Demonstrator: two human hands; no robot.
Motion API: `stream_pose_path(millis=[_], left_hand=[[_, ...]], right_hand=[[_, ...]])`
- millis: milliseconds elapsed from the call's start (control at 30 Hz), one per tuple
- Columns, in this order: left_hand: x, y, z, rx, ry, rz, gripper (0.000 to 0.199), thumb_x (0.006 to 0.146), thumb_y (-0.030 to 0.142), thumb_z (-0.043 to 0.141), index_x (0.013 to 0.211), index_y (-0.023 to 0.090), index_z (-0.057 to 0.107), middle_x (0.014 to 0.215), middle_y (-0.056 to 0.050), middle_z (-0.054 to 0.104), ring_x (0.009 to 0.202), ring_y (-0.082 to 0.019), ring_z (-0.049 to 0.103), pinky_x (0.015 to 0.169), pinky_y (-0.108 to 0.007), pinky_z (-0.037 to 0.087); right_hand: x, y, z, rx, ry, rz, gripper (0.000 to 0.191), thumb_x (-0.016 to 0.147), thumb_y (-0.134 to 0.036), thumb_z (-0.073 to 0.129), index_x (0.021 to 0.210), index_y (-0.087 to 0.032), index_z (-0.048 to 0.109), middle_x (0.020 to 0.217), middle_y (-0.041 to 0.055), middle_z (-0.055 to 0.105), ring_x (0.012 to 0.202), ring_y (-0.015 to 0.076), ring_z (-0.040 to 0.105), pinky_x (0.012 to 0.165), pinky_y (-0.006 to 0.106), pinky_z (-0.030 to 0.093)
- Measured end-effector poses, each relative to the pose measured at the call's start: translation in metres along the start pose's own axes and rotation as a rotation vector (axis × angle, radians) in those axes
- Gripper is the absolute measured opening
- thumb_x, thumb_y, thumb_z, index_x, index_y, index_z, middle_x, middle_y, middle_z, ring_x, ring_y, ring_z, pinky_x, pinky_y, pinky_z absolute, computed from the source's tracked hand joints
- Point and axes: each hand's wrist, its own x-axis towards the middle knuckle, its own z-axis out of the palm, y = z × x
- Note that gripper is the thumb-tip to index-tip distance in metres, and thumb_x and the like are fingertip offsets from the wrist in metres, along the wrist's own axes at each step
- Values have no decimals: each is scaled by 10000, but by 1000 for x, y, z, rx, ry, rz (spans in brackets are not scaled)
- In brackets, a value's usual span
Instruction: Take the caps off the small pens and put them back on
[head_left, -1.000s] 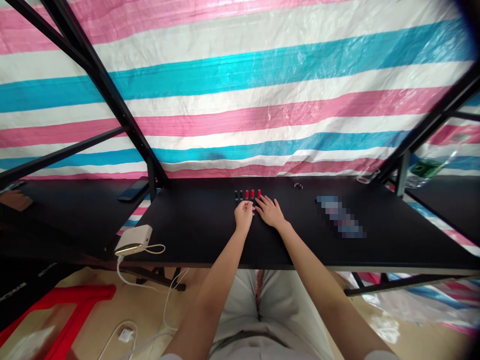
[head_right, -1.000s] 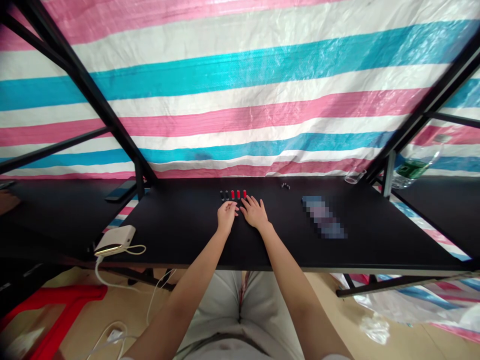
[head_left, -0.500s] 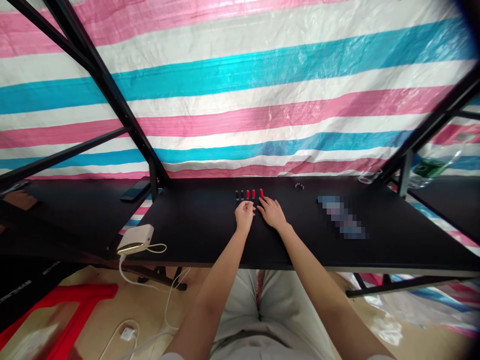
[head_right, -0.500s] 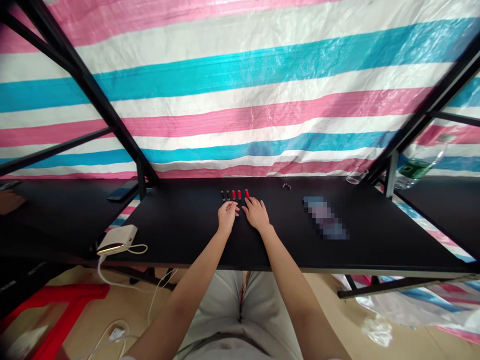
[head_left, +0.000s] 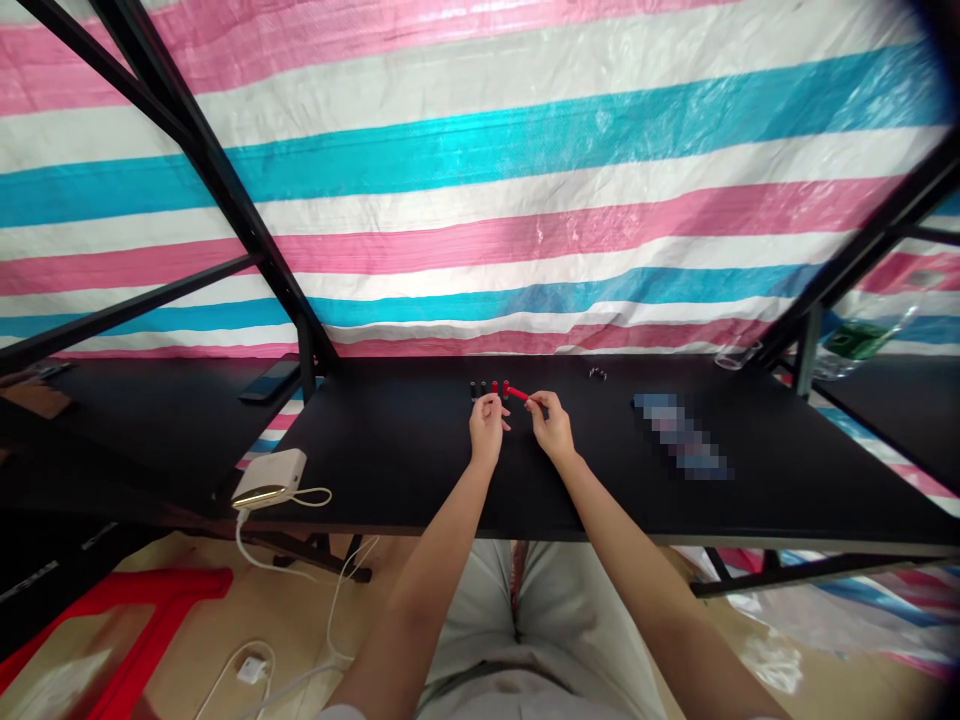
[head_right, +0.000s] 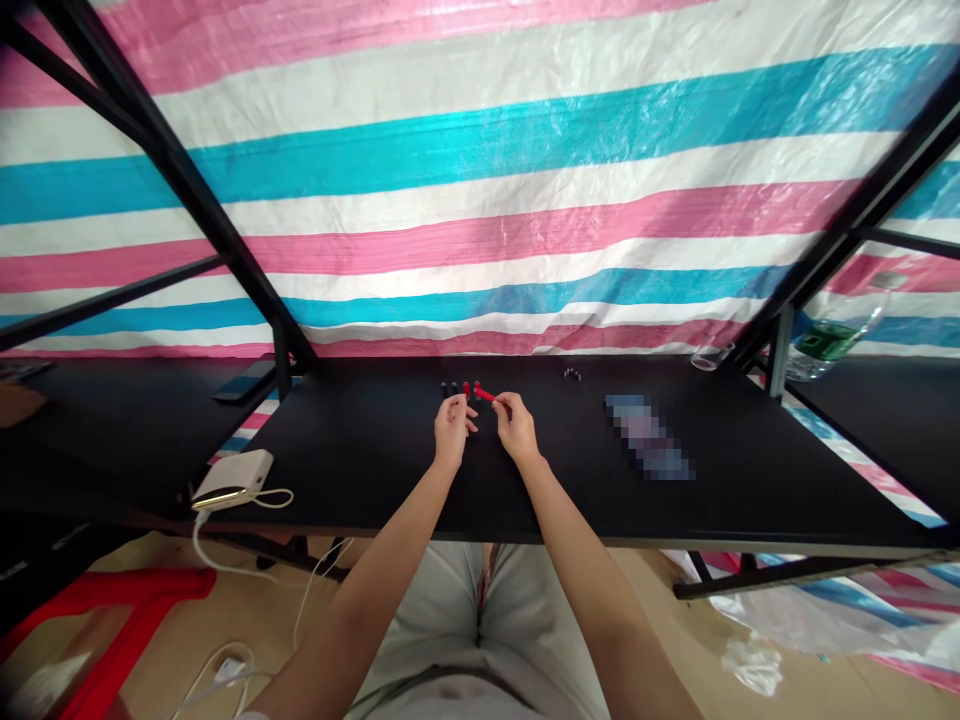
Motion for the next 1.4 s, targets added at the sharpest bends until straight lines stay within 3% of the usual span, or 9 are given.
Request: stream_pose_path(millis=[67, 167, 467, 667, 833, 933, 1100, 1400], left_hand=[[-1, 2, 0, -17, -10, 26, 373, 800, 441, 437, 1056, 173, 480, 723, -4, 585, 430, -43, 487, 438, -174, 382], [-1, 2, 0, 9, -21, 56, 342, 798, 445, 444, 975, 161, 514, 715, -5, 575, 436, -44, 486, 459, -185, 404], [4, -5, -4, 56, 105, 77, 296, 815, 441, 404, 867, 159, 480, 713, -2, 565, 412, -46, 483, 442, -192, 408], [3, -3, -5, 72, 118, 83, 279, 810, 429, 420, 846, 158, 470, 683, 6, 553, 415, -48, 486, 442, -188, 406], [2, 1, -6, 77, 164, 79, 285, 803, 436, 427, 842, 157, 474, 676, 10, 551, 399, -44, 463, 422, -187, 391], [1, 2, -4, 72, 71, 66, 283, 775, 426, 481, 813, 147, 502, 649, 7, 553, 409, -45, 454, 427, -186, 391], [0, 0, 0, 29, -99, 58, 278, 734, 417, 543, 795, 147, 521, 672, 1, 553, 449, -53, 480, 442, -186, 398], [0, -3, -2, 14, -180, -8, 286, 780, 449, 457, 786, 167, 502, 621, 36, 476, 413, -33, 428, 413, -166, 347]], right_hand=[[-1, -1, 2, 20, -41, -89, 223, 852, -349, 382, 931, -193, 520, 879, 50, 594, 795, 148, 576, 738, 274, 459], [-1, 1, 5, 8, -95, -186, 228, 853, -332, 389, 950, -203, 550, 913, 56, 604, 803, 155, 575, 750, 290, 466], [1, 8, 5, -125, -157, -274, 279, 864, -278, 379, 1071, -214, 554, 959, 59, 620, 834, 172, 559, 794, 339, 450], [1, 10, 6, -175, -228, -281, 219, 845, -280, 431, 976, -202, 588, 877, 55, 616, 804, 176, 538, 759, 329, 433], [3, 10, 2, -242, -89, -206, 187, 830, -272, 444, 906, -194, 597, 884, 69, 568, 832, 189, 508, 775, 346, 407], [3, 5, 0, -141, -26, -180, 200, 840, -283, 419, 920, -199, 583, 852, 62, 539, 813, 177, 501, 761, 332, 418], [1, -1, 1, -5, -196, -191, 194, 839, -283, 408, 910, -203, 569, 739, 28, 514, 660, 137, 482, 644, 273, 427], [-1, 12, 7, -15, -293, -140, 190, 800, -232, 428, 941, -197, 551, 838, 38, 582, 743, 143, 532, 698, 274, 433]])
